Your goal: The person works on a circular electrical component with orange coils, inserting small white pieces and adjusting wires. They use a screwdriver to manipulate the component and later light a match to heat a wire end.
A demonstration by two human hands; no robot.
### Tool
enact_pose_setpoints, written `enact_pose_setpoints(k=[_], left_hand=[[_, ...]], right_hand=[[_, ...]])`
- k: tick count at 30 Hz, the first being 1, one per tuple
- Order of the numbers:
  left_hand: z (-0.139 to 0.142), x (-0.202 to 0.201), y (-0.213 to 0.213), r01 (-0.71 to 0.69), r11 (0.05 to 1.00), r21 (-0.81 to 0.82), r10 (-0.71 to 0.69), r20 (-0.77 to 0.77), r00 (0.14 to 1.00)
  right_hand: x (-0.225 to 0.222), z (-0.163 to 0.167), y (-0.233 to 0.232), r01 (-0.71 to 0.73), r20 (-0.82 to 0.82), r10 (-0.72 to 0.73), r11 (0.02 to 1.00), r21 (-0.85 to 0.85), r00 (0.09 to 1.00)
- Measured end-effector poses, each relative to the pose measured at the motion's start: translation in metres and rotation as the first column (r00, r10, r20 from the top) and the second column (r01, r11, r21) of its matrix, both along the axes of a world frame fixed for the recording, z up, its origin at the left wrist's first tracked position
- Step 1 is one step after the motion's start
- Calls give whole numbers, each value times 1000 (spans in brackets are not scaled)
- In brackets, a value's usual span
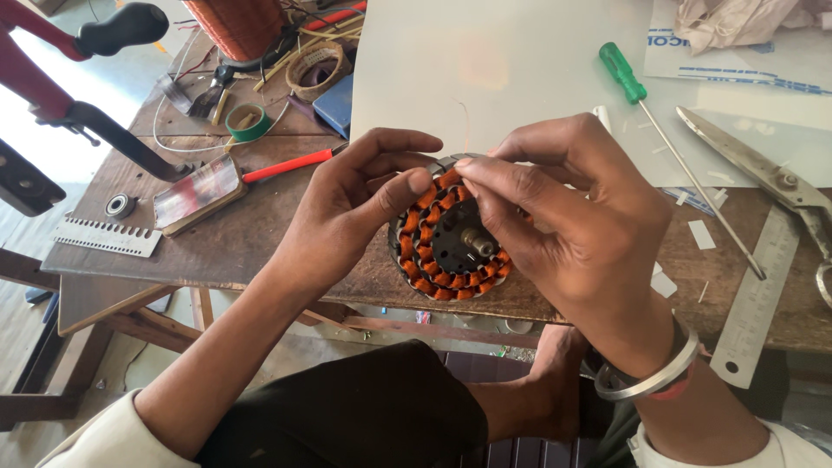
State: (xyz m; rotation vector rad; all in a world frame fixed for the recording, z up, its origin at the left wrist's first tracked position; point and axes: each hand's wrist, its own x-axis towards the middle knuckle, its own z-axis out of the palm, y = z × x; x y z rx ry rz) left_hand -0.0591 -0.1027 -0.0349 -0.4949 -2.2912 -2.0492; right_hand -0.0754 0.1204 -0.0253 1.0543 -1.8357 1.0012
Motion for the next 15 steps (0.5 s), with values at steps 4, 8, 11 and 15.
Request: enact_pose_setpoints(k=[4, 8, 11, 15], left_hand=[[1, 1, 0, -6, 1000, -10, 6, -4, 1000], [4, 2, 1, -41, 998, -46, 42, 31, 999], [6, 1, 2, -79, 996, -40, 83, 122, 989], [6, -10, 2, -64, 998, -23, 67, 151, 986]], right_hand=[[-1, -1, 0, -10, 5, 10, 1000, -5, 1000], [-2, -3, -3, -8, 7, 8, 1000, -10, 1000], [-3, -4, -4, 8, -6, -8, 1000, -4, 1000], [-3, -5, -5, 54, 2, -54, 998, 18, 999]])
